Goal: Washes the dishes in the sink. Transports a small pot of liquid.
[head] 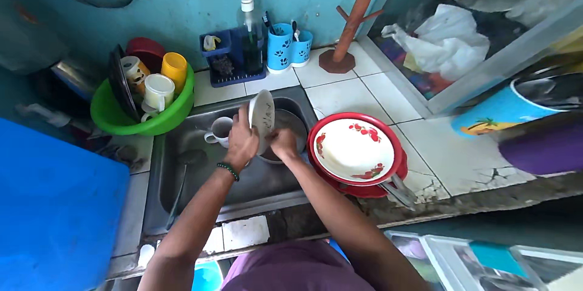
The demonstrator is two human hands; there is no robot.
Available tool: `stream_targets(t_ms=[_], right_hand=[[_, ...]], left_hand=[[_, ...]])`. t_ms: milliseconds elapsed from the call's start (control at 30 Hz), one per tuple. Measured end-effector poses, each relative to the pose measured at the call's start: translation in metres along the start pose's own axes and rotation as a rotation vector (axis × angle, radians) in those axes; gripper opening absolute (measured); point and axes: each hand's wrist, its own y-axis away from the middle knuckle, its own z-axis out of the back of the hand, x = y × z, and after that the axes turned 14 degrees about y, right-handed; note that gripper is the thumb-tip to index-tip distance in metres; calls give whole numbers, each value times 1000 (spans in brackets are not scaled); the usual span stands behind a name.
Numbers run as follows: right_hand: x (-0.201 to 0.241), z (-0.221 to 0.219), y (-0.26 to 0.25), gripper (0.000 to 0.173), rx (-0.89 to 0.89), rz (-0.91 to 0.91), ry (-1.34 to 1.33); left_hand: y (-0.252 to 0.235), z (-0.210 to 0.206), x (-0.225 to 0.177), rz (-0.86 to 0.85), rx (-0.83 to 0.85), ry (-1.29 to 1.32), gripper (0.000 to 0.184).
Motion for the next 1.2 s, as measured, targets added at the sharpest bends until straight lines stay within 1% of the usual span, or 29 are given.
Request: stream_targets(t_ms=[67, 100, 133, 233, 300, 367, 433, 467, 500, 533, 567, 600, 633, 667, 733, 767, 800, 833, 867, 900, 933, 1000, 1067, 1133, 1167, 1200], right_hand=[[-4, -13, -13, 21, -166, -170, -423], [-4, -16, -18, 24, -217, -245, -580], [-4, -19, -23, 29, -260, -297, -668], [-7, -26, -34, 35, -365, -391, -704], [-11, -29, -36, 38, -396, -454, -695], [-13, -29, -31, 41, -360, -490, -708], [-16, -30, -31, 39, -309, -529, -845], [-14, -30, -33, 34, -263, -560, -975], [-12, -30, -38, 21, -187, -558, -1119], [-6, -28, -40, 18, -109, -509, -1266], [5, -24, -39, 21, -42, -401, -1370], [19, -18, -37, 26, 19, -275, -1409], [38, -10, -33, 30, 54, -187, -1403], [57, -2, -28, 35, 94, -130, -1377], [86, 11, -15, 59, 171, -114, -1206], [93, 14, -6, 70, 194, -94, -1091], [94, 14, 5, 76, 210, -39, -968], [88, 13, 17, 80, 228, 57, -842], [80, 10, 29, 81, 243, 178, -694], [70, 6, 38, 76, 243, 304, -555], [62, 3, 45, 66, 223, 396, -424], [41, -9, 51, 50, 110, 490, -238], [15, -21, 39, 47, 35, 487, -73], [-1, -23, 22, 50, 65, 396, 149], [-4, -24, 13, 51, 78, 336, 229], [-5, -26, 4, 52, 70, 268, 247]], left_hand=[[-1, -2, -11, -20, 30, -135, 70], [-2, -3, -14, -24, 35, -174, 72], [-2, -3, -16, -26, 34, -191, 73], [-4, 5, -17, -11, 12, -159, 68], [-6, 10, -15, 1, -13, -133, 64], [-8, 13, -13, 12, -32, -107, 61], [-11, 15, -10, 21, -41, -79, 57], [-12, 15, -9, 25, -47, -67, 55], [-13, 15, -8, 33, -50, -56, 53], [-14, 15, -7, 50, -49, -40, 52], [-15, 15, -7, 81, -40, -15, 55], [-15, 15, -7, 117, -24, 15, 60], [-15, 15, -6, 148, -9, 43, 65], [-15, 15, -5, 181, 7, 67, 70], [-17, 15, -6, 240, 48, 104, 78], [-17, 17, -9, 253, 73, 115, 78], [-17, 19, -12, 266, 88, 129, 77], [-17, 23, -16, 273, 88, 150, 77], [-19, 26, -18, 276, 64, 167, 78], [-22, 28, -16, 262, 22, 165, 79], [-27, 31, -14, 245, -9, 161, 77], [-37, 38, -12, 215, -56, 176, 70], [-38, 43, -15, 225, -77, 173, 65], [-36, 44, -19, 245, -64, 158, 63], [-34, 43, -19, 251, -53, 148, 63], [-33, 42, -19, 254, -44, 133, 63]])
